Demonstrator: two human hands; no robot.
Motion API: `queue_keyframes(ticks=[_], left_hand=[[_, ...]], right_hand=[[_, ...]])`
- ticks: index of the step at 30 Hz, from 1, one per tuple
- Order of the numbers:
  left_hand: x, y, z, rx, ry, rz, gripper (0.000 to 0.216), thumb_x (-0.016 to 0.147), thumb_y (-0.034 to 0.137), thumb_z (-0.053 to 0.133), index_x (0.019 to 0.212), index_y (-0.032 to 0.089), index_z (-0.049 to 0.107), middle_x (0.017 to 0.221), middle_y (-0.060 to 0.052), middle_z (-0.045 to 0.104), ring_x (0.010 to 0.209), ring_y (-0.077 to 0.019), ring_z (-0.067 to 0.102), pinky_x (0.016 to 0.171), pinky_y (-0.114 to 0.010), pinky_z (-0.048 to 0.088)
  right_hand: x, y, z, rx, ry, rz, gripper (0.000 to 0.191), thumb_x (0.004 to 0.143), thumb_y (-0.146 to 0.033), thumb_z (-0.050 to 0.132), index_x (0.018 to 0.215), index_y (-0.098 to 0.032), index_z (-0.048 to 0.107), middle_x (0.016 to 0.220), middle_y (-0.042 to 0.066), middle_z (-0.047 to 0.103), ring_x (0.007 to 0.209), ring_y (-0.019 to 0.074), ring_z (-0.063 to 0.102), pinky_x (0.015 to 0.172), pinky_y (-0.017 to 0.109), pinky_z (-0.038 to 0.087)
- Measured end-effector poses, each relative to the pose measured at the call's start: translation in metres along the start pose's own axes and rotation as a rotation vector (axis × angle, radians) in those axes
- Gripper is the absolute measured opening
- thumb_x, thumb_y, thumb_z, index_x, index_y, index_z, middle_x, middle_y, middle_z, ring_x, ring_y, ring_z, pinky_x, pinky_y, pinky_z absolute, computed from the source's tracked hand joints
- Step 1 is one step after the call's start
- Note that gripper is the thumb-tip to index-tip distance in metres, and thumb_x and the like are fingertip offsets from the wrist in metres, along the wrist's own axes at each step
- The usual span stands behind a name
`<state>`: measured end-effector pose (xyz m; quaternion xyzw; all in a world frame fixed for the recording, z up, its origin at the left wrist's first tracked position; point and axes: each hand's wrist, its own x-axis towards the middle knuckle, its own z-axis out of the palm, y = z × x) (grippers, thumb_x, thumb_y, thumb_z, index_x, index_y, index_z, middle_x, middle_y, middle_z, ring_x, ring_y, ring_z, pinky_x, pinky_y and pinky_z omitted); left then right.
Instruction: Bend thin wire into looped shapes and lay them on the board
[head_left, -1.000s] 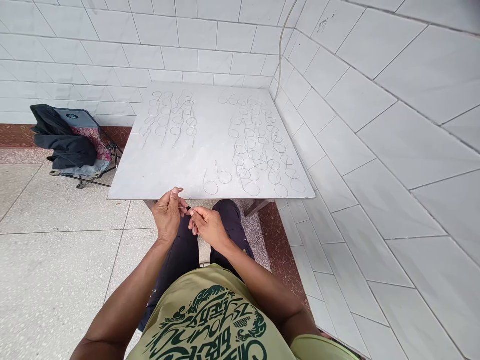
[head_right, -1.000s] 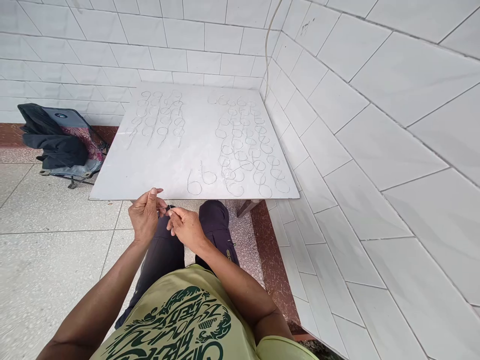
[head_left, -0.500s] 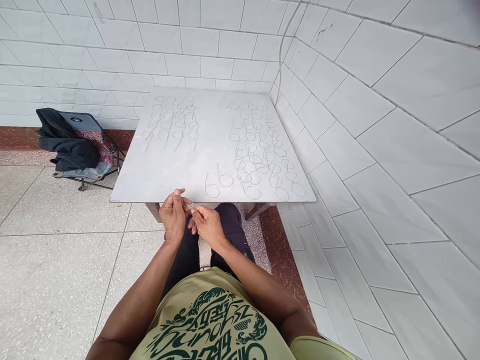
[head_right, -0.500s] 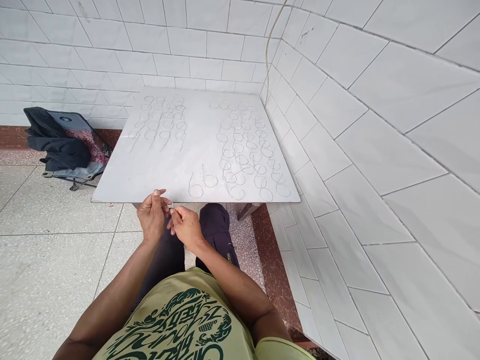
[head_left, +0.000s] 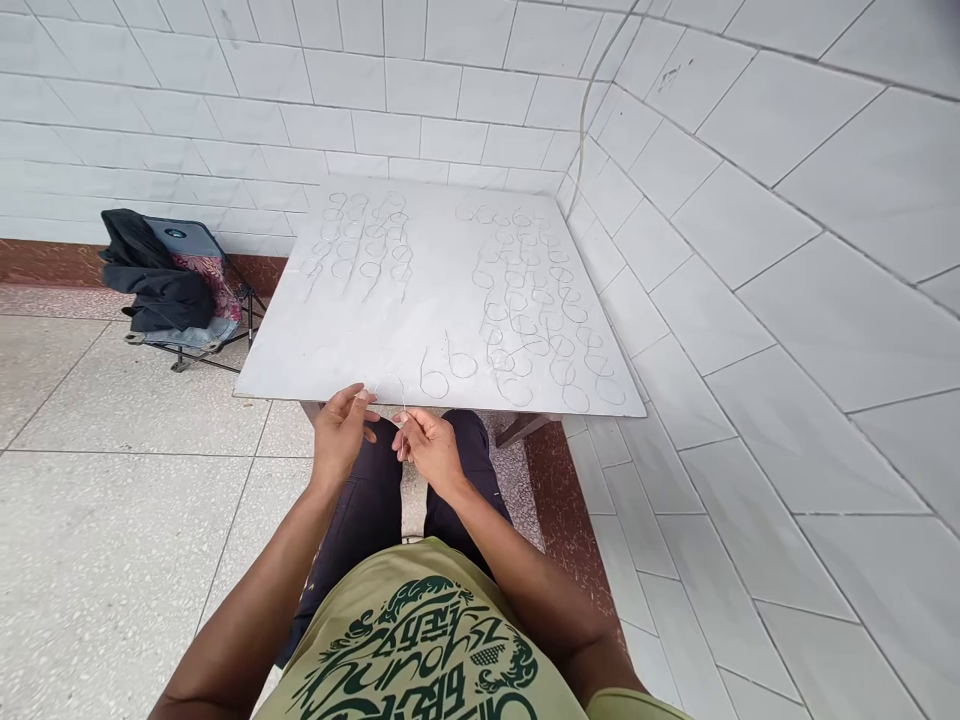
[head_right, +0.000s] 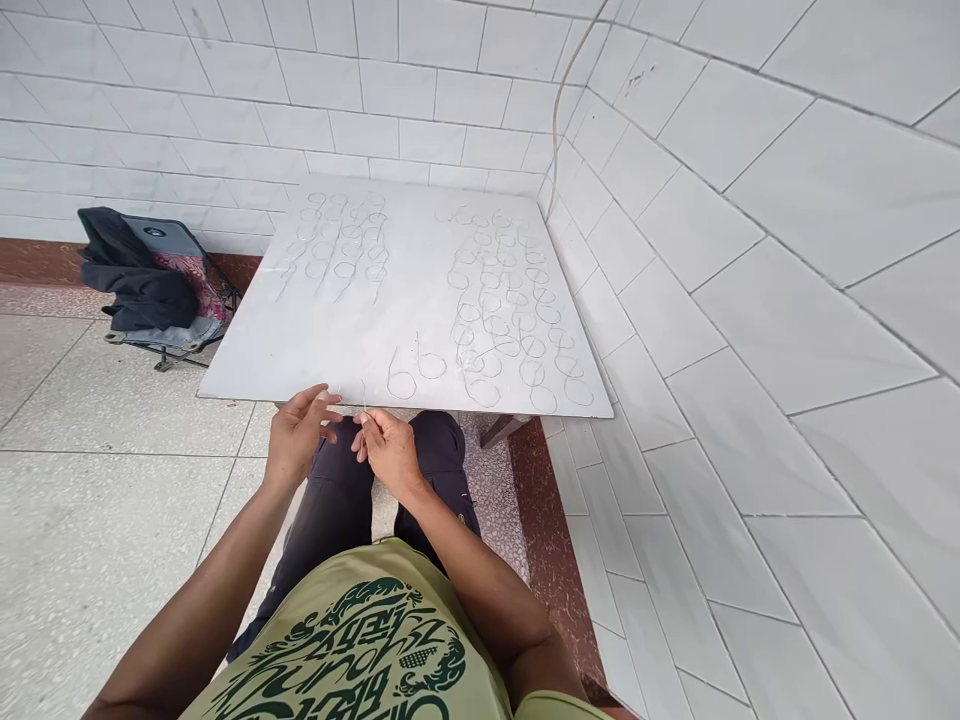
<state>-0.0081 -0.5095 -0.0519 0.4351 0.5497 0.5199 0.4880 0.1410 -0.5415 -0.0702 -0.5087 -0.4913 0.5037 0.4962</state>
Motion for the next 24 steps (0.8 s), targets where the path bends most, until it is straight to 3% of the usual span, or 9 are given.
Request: queue_keyframes(ticks=[3,7,11,14,20,24], left_hand=[[0.01,0.003,-0.002,0.11,-0.034,-0.004,0.055,0.084,0.051,0.073,0.124,0.014,0.069,0.102,-0.012,0.076,0.073,-0.0188,0.071,0.045,-0.023,0.05],[0.019,0.012,-0.006,0.249,-0.045,0.009,0.036,0.084,0.048,0.071,0.096,0.015,0.078,0.081,-0.006,0.075,0.047,-0.0118,0.059,0.041,-0.023,0.043],[0.042,0.027,-0.018,0.338,-0.018,0.052,0.03,0.085,0.044,0.067,0.083,0.014,0.076,0.071,-0.005,0.072,0.042,-0.0111,0.057,0.04,-0.023,0.043],[0.082,0.043,-0.039,0.403,0.002,0.085,0.027,0.083,0.039,0.067,0.08,0.013,0.076,0.068,-0.006,0.071,0.043,-0.012,0.057,0.04,-0.024,0.044],[0.189,0.075,-0.088,0.618,0.027,0.123,0.021,0.082,0.029,0.067,0.073,0.012,0.073,0.069,-0.01,0.073,0.045,-0.0131,0.06,0.043,-0.024,0.045],[0.246,0.08,-0.1,0.692,0.022,0.097,0.015,0.082,0.025,0.068,0.076,0.012,0.073,0.073,-0.01,0.074,0.05,-0.0131,0.063,0.049,-0.024,0.049]], right_hand=[[-0.001,-0.001,0.001,0.014,-0.026,-0.002,0.033,0.101,-0.044,0.051,0.094,-0.018,0.069,0.062,-0.002,0.065,0.046,0.0098,0.057,0.048,0.021,0.044],[0.002,-0.001,0.005,0.027,-0.068,0.01,0.036,0.1,-0.048,0.051,0.097,-0.017,0.069,0.064,-0.001,0.066,0.046,0.0099,0.057,0.044,0.02,0.042],[0.005,0.003,0.007,0.033,-0.094,0.025,0.044,0.1,-0.057,0.05,0.102,-0.017,0.067,0.076,0.004,0.071,0.056,0.0136,0.067,0.041,0.02,0.045],[0.003,0.014,0.001,-0.01,-0.084,0.02,0.046,0.1,-0.059,0.051,0.102,-0.017,0.068,0.08,0.006,0.073,0.061,0.0153,0.069,0.044,0.021,0.049],[-0.015,0.061,-0.032,-0.154,-0.067,0.043,0.049,0.102,-0.058,0.047,0.089,-0.017,0.07,0.073,0.005,0.071,0.055,0.015,0.065,0.047,0.024,0.047],[-0.027,0.087,-0.049,-0.152,-0.01,0.125,0.052,0.1,-0.063,0.048,0.088,-0.017,0.068,0.072,0.005,0.069,0.053,0.016,0.063,0.046,0.025,0.046]])
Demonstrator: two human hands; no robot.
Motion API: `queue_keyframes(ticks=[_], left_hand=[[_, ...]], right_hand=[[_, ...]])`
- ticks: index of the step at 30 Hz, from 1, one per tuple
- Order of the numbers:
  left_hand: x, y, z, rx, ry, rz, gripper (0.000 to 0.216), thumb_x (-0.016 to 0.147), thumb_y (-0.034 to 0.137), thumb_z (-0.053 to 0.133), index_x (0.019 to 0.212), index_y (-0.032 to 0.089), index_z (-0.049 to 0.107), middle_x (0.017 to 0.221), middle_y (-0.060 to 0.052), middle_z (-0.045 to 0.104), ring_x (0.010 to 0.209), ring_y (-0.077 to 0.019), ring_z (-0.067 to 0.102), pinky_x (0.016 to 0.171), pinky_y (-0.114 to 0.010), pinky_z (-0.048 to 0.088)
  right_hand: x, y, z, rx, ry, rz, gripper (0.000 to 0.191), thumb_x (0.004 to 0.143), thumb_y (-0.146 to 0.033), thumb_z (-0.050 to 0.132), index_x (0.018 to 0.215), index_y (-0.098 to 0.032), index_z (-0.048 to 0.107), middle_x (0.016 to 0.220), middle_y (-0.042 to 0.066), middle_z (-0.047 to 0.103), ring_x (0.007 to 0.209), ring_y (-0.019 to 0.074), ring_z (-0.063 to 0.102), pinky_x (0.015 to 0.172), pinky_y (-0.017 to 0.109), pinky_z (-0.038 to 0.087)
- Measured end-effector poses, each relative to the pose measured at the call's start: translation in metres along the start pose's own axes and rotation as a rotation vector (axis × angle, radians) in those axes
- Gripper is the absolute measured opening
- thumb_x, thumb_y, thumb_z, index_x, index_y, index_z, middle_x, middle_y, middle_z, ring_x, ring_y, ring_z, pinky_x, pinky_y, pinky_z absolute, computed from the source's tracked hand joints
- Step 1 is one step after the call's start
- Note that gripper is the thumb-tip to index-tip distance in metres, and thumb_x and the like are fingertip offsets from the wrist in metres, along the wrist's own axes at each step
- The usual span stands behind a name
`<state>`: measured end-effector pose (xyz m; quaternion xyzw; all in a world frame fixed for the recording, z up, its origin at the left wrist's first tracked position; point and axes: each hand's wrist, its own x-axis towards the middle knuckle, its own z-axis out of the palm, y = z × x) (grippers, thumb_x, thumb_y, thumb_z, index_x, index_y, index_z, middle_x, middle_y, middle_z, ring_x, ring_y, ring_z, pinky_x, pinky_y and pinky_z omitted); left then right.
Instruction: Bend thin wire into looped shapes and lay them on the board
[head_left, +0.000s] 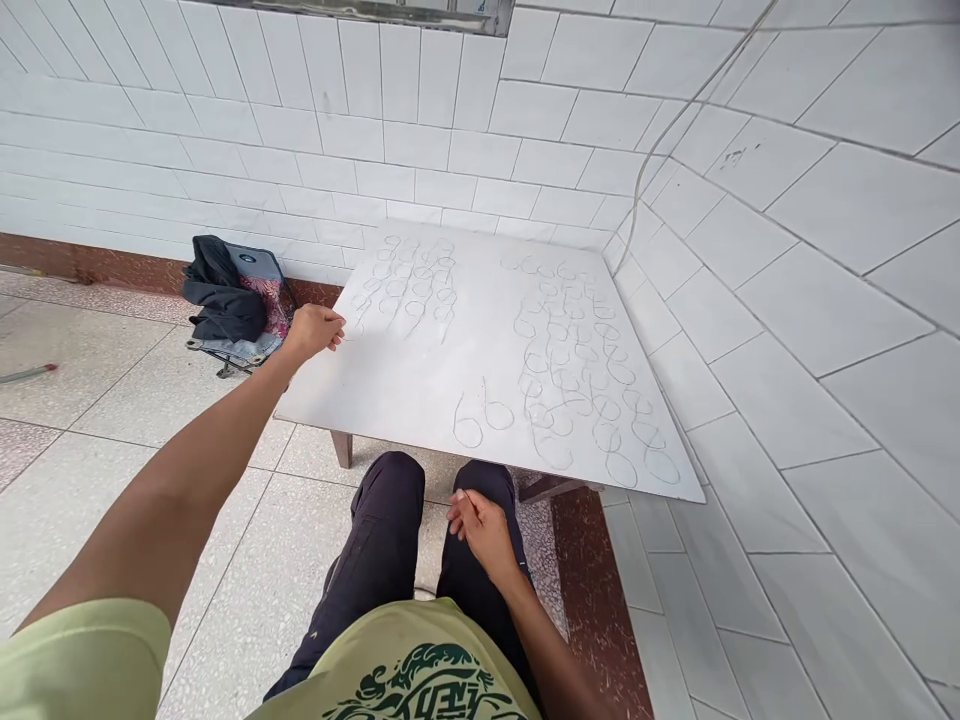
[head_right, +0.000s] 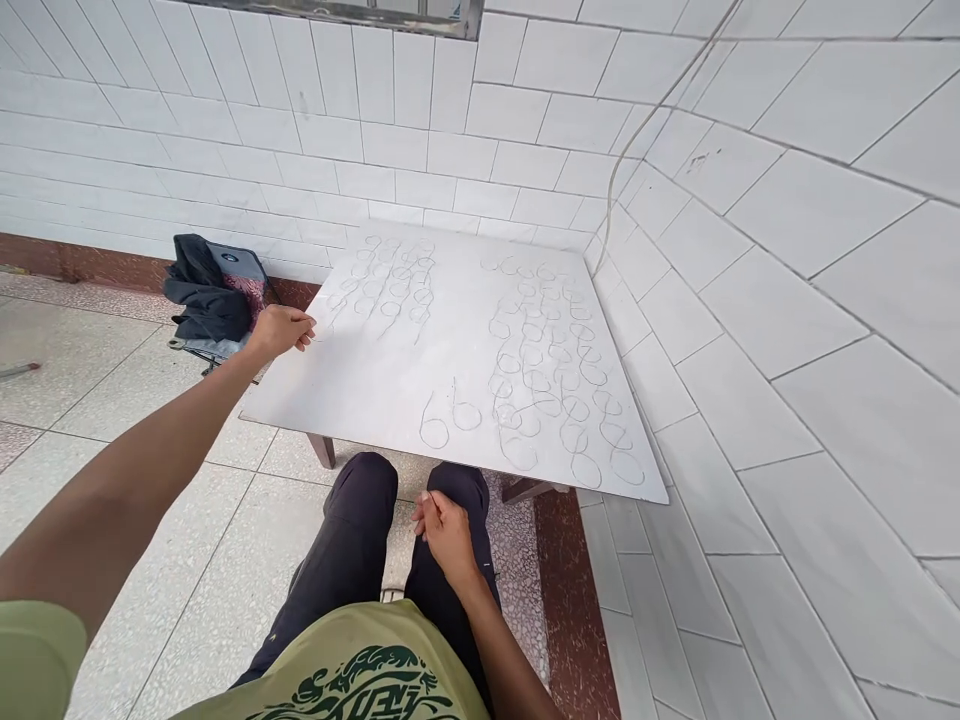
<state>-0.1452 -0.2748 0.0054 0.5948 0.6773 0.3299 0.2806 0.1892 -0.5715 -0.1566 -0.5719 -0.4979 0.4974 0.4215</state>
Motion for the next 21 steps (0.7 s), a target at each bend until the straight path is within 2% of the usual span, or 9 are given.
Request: queue_keyframes(ticks=[4,10,16,21], left_hand=[[0.035,-0.002,0.005,0.059,-0.013,-0.048,0.014,0.08,0.023,0.071,0.07,0.013,0.071,0.069,-0.009,0.072,0.049,-0.0136,0.062,0.052,-0.026,0.05],[0.062,-0.003,0.012,0.199,0.001,-0.09,0.013,0.077,0.022,0.071,0.067,0.014,0.07,0.064,-0.007,0.067,0.046,-0.0147,0.057,0.053,-0.029,0.047],[0.068,-0.003,0.011,0.318,0.004,-0.044,0.011,0.075,0.016,0.063,0.067,0.014,0.07,0.054,-0.006,0.057,0.053,-0.0179,0.055,0.059,-0.03,0.046],[0.063,0.0,0.009,0.365,0.035,-0.003,0.011,0.075,0.022,0.064,0.072,0.015,0.073,0.054,-0.004,0.055,0.061,-0.0206,0.058,0.065,-0.029,0.048]], right_hand=[[-0.002,0.008,-0.002,-0.022,-0.005,0.002,0.054,0.1,-0.065,0.046,0.09,-0.017,0.068,0.072,0.005,0.068,0.055,0.0166,0.064,0.047,0.025,0.046],[0.001,0.01,0.002,-0.278,-0.027,-0.119,0.051,0.106,-0.054,0.039,0.085,-0.018,0.067,0.073,0.004,0.07,0.058,0.0151,0.063,0.061,0.026,0.048],[0.002,0.013,0.002,-0.316,-0.025,-0.142,0.05,0.107,-0.053,0.036,0.09,-0.02,0.069,0.073,0.005,0.07,0.061,0.0181,0.064,0.061,0.028,0.048],[0.003,0.013,0.001,-0.318,-0.031,-0.153,0.046,0.107,-0.049,0.037,0.091,-0.02,0.069,0.073,0.005,0.069,0.061,0.0189,0.064,0.061,0.028,0.047]])
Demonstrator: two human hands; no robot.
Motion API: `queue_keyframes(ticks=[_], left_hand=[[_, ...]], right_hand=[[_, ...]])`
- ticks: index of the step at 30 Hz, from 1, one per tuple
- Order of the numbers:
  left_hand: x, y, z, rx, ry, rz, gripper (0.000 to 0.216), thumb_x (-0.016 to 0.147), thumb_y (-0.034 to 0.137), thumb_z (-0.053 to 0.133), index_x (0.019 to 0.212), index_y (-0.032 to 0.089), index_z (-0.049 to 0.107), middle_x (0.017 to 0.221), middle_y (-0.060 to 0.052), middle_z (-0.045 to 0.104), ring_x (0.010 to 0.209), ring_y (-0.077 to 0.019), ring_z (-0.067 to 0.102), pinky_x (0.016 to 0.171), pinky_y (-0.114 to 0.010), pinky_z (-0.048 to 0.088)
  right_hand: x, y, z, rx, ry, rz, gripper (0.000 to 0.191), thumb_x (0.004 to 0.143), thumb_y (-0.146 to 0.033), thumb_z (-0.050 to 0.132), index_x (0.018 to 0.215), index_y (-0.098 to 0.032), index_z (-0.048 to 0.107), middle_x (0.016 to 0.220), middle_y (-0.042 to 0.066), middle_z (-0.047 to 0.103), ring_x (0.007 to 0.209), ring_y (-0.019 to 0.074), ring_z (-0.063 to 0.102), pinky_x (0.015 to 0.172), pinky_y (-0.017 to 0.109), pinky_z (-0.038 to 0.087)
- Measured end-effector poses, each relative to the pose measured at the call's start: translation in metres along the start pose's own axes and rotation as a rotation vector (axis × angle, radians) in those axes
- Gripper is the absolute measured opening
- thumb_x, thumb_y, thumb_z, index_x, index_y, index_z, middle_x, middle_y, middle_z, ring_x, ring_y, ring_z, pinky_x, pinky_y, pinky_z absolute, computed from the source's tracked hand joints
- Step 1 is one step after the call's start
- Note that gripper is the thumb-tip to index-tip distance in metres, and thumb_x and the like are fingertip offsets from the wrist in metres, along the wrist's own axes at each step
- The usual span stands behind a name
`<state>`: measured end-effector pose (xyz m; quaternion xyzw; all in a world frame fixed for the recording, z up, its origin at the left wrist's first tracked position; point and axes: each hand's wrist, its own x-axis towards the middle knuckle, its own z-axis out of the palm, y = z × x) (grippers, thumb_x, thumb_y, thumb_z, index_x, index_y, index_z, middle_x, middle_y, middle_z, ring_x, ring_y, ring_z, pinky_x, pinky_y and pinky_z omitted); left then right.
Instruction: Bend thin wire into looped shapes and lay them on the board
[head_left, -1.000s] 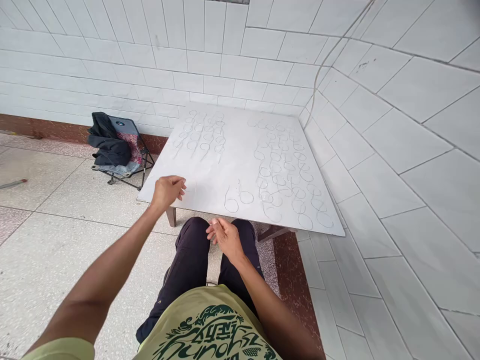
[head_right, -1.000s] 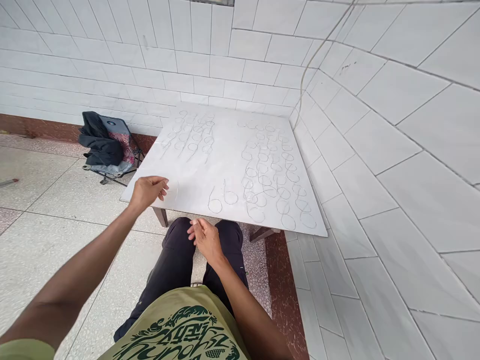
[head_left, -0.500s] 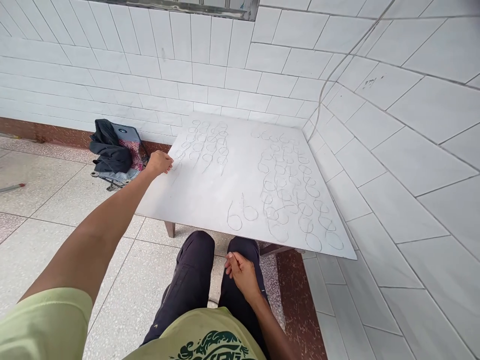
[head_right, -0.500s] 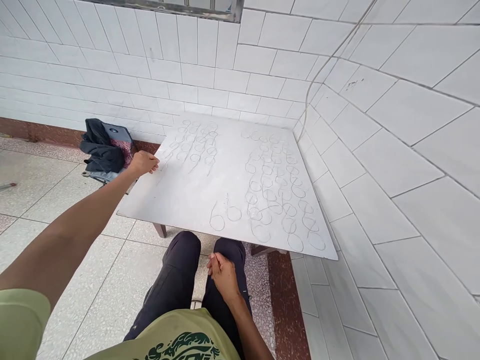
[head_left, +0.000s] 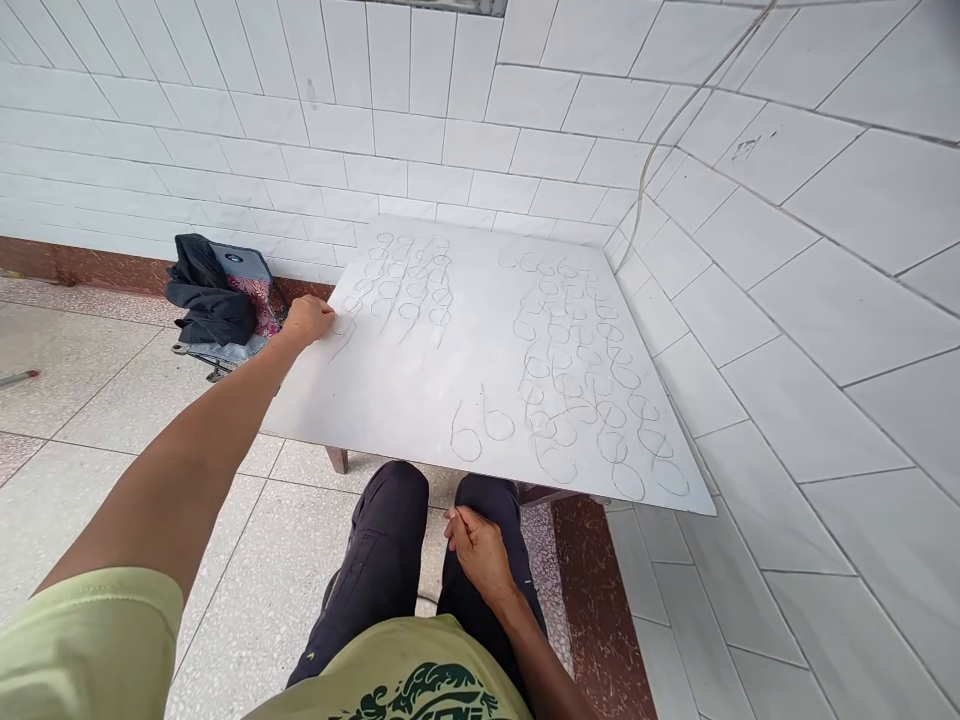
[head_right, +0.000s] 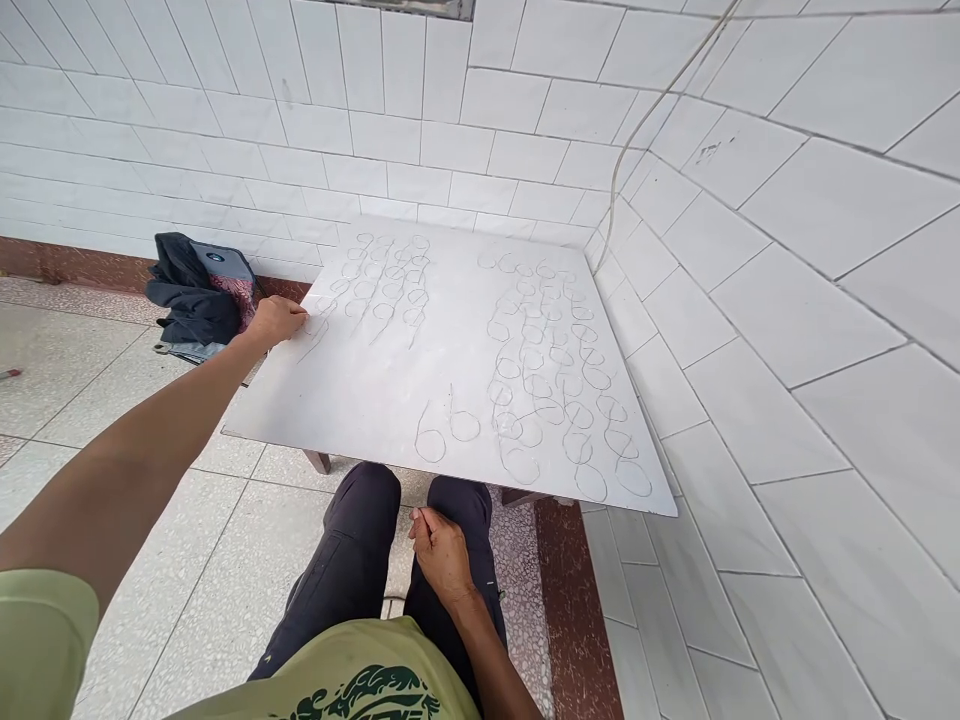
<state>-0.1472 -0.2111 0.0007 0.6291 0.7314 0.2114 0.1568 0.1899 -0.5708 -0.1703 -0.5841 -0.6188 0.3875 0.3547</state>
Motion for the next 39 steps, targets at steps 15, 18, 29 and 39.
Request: queue_keyframes(ticks=[15,18,29,39], left_hand=[[-0.215,0.07,0.067,-0.161,-0.022,0.853,0.036,0.1,0.037,0.054,0.123,0.015,0.071,0.123,-0.016,0.071,0.111,-0.027,0.066,0.099,-0.041,0.054],[-0.268,0.081,0.096,-0.082,-0.098,1.078,0.041,0.099,0.034,0.059,0.136,0.018,0.063,0.139,-0.018,0.064,0.126,-0.0324,0.06,0.108,-0.052,0.05],[-0.278,0.061,0.129,0.083,-0.012,1.229,0.039,0.097,0.006,0.049,0.129,0.015,0.067,0.128,-0.017,0.07,0.12,-0.0296,0.063,0.103,-0.05,0.051],[-0.275,0.072,0.079,-0.349,-0.055,0.819,0.028,0.102,0.031,0.053,0.115,0.021,0.076,0.111,-0.01,0.076,0.105,-0.0232,0.07,0.098,-0.041,0.058]], right_hand=[[0.001,-0.006,-0.004,-0.208,0.051,-0.085,0.041,0.107,-0.035,0.04,0.075,-0.021,0.061,0.073,0.002,0.07,0.068,0.0152,0.063,0.071,0.026,0.042],[-0.002,-0.004,-0.001,-0.281,0.044,-0.109,0.039,0.107,-0.033,0.04,0.076,-0.021,0.06,0.075,0.002,0.07,0.071,0.0153,0.064,0.072,0.025,0.041],[-0.004,-0.007,-0.002,-0.341,0.042,-0.131,0.038,0.106,-0.031,0.04,0.076,-0.021,0.06,0.075,0.003,0.068,0.069,0.0153,0.06,0.07,0.025,0.04],[-0.011,-0.037,-0.031,-0.038,0.16,-0.175,0.037,0.108,-0.037,0.039,0.09,-0.022,0.068,0.08,0.004,0.069,0.072,0.0171,0.065,0.072,0.028,0.05]])
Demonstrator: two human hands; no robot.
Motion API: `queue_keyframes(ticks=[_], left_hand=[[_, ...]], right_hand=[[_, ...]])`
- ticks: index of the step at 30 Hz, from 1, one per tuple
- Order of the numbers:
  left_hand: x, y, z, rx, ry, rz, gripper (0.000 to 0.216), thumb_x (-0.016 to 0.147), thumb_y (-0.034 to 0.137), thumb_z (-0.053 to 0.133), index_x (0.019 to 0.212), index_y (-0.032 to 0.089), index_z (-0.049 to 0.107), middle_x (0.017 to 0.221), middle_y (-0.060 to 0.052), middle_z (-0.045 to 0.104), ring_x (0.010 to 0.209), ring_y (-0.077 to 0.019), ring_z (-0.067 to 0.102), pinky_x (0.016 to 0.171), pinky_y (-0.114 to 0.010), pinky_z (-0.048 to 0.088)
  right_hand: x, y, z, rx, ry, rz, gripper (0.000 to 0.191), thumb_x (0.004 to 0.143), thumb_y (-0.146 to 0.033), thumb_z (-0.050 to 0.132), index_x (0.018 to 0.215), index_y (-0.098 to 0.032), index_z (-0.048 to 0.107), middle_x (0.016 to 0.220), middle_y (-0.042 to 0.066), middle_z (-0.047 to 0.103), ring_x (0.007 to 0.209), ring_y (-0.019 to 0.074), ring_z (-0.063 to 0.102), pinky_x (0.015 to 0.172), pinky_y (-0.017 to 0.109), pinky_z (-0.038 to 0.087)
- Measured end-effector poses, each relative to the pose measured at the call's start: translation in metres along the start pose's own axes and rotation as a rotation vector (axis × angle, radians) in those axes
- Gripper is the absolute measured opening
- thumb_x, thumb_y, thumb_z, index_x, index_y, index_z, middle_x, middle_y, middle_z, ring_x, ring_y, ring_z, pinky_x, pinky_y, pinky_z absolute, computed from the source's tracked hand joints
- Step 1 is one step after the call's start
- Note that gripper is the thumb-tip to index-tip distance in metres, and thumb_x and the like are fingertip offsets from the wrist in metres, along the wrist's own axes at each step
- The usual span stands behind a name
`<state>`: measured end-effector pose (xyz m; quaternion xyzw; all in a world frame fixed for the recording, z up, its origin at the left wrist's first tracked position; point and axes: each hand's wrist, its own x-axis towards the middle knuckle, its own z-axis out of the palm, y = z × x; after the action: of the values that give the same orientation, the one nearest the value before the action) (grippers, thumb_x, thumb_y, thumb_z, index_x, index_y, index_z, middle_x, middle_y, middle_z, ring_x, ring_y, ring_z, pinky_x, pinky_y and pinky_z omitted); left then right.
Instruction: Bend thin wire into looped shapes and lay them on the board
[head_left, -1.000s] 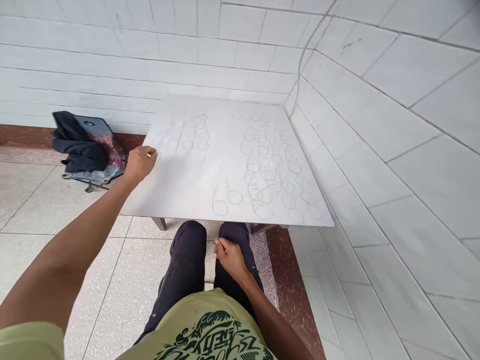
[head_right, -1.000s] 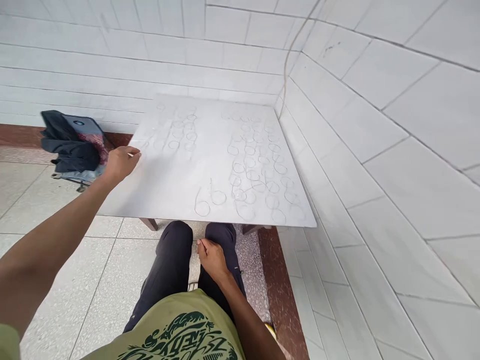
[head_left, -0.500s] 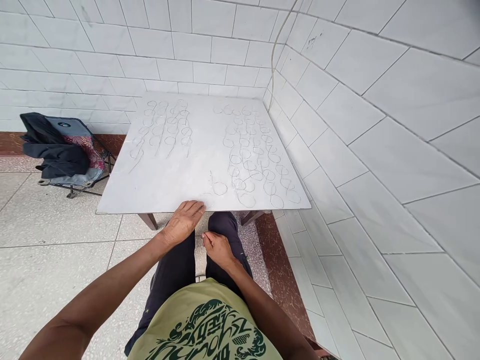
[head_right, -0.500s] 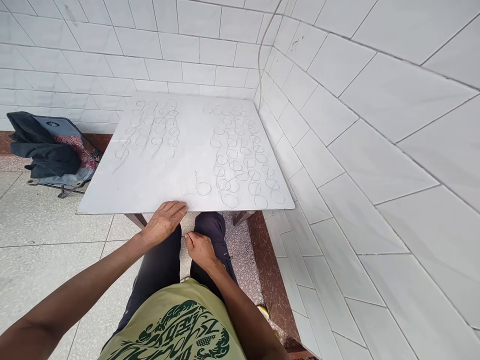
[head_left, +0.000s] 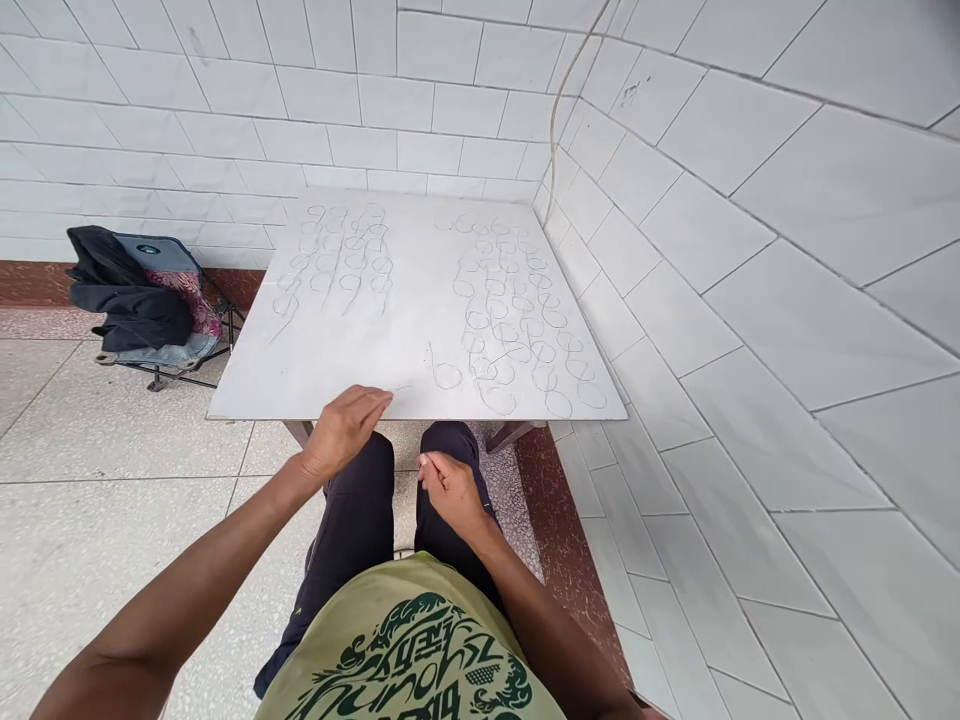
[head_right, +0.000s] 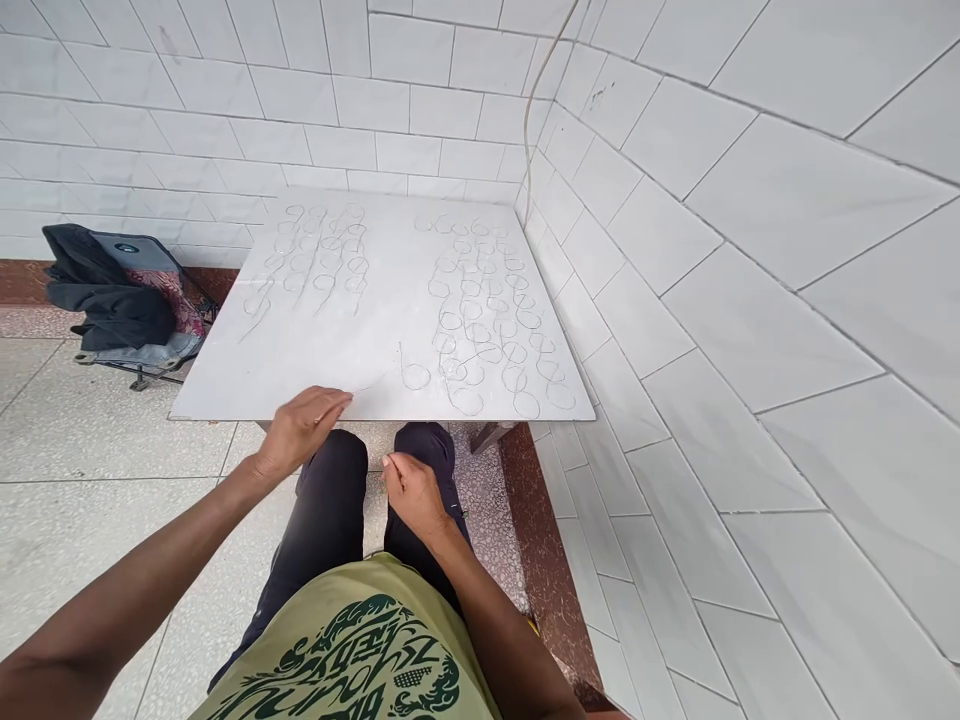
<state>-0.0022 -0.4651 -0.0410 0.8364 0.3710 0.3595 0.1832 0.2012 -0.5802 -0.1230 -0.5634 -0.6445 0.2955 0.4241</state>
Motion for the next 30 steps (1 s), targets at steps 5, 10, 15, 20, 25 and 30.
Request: queue_keyframes(ticks=[5,10,15,20,25,30], left_hand=[[0.014,0.022,-0.03,-0.332,0.101,-0.54,0.026,0.088,0.044,0.071,0.094,0.02,0.079,0.08,-0.005,0.073,0.072,-0.0201,0.07,0.068,-0.034,0.063],[0.017,0.032,-0.035,-0.542,0.087,-0.727,0.027,0.077,0.042,0.079,0.082,0.015,0.076,0.073,-0.006,0.072,0.057,-0.0166,0.066,0.054,-0.031,0.061],[0.012,0.031,-0.033,-0.71,0.082,-0.846,0.029,0.071,0.041,0.084,0.075,0.015,0.072,0.071,-0.007,0.071,0.057,-0.017,0.067,0.053,-0.032,0.061],[0.01,0.031,-0.038,-0.79,0.071,-0.884,0.036,0.07,0.046,0.087,0.075,0.014,0.07,0.074,-0.009,0.072,0.061,-0.0174,0.069,0.058,-0.032,0.062],[0.003,0.009,-0.05,-0.626,0.262,-0.798,0.048,0.08,0.06,0.075,0.093,0.014,0.071,0.09,-0.011,0.074,0.072,-0.0198,0.07,0.056,-0.031,0.06],[-0.018,-0.051,-0.063,-0.127,0.474,-0.713,0.042,0.092,0.057,0.061,0.098,0.016,0.071,0.083,-0.006,0.072,0.074,-0.0211,0.069,0.063,-0.031,0.055]], right_hand=[[0.022,-0.042,-0.027,-0.187,0.138,-0.177,0.029,0.108,-0.035,0.044,0.118,-0.022,0.068,0.096,0.01,0.071,0.088,0.0235,0.067,0.085,0.037,0.054],[0.043,-0.071,-0.012,-0.483,0.11,-0.372,0.035,0.107,-0.04,0.049,0.127,-0.017,0.065,0.097,0.014,0.067,0.091,0.0267,0.064,0.078,0.037,0.054],[0.054,-0.067,0.014,-0.594,0.073,-0.436,0.026,0.11,-0.029,0.043,0.111,-0.021,0.068,0.089,0.01,0.062,0.083,0.0222,0.06,0.071,0.032,0.049],[0.062,-0.061,0.02,-0.623,0.022,-0.492,0.028,0.108,-0.018,0.039,0.102,-0.019,0.067,0.088,0.01,0.063,0.083,0.0226,0.059,0.068,0.033,0.046],[0.097,-0.069,0.021,-0.377,0.045,-0.407,0.025,0.106,-0.025,0.044,0.094,-0.019,0.065,0.086,0.007,0.064,0.078,0.0192,0.059,0.071,0.031,0.046],[0.165,-0.077,0.038,0.09,0.11,-0.141,0.022,0.096,-0.032,0.055,0.078,-0.021,0.06,0.073,-0.001,0.062,0.066,0.014,0.058,0.067,0.026,0.046]])
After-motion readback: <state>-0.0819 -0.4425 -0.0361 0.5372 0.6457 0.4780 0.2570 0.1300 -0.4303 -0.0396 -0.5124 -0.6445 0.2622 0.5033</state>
